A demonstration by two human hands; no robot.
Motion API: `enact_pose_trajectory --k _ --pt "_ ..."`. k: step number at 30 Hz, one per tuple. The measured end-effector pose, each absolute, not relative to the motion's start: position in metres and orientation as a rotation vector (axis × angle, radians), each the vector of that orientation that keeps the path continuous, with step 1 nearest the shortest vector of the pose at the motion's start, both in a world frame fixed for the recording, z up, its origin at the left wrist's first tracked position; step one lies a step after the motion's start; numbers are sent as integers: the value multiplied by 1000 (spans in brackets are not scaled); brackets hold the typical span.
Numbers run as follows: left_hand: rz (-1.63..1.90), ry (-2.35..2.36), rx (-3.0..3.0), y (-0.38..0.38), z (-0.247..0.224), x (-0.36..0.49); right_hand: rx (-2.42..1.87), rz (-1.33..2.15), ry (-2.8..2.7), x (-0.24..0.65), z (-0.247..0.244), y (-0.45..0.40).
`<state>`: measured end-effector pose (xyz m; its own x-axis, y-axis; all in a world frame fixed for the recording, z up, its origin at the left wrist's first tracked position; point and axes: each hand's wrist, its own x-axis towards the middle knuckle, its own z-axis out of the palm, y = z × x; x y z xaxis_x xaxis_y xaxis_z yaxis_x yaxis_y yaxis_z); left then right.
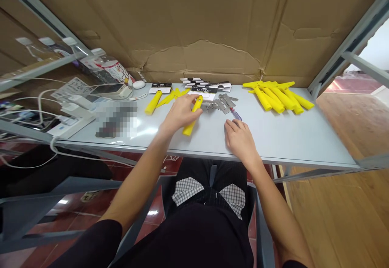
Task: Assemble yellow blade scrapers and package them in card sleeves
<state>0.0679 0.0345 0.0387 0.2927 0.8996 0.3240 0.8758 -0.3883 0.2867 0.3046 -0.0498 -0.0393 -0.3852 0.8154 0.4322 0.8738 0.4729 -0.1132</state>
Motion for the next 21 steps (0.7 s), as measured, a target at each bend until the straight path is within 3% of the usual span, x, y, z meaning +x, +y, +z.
enact_pose_trajectory --k 12,15,21 --pt "758 1515 2471 25 22 73 -1408 -38 -2215 301 -30 -46" --pt "777 1467 2484 21 24 78 -1293 247 -2073 295 -21 -30" --pt "801 1411 2523 18 27 79 -1082 1146 -1177 278 6 15"
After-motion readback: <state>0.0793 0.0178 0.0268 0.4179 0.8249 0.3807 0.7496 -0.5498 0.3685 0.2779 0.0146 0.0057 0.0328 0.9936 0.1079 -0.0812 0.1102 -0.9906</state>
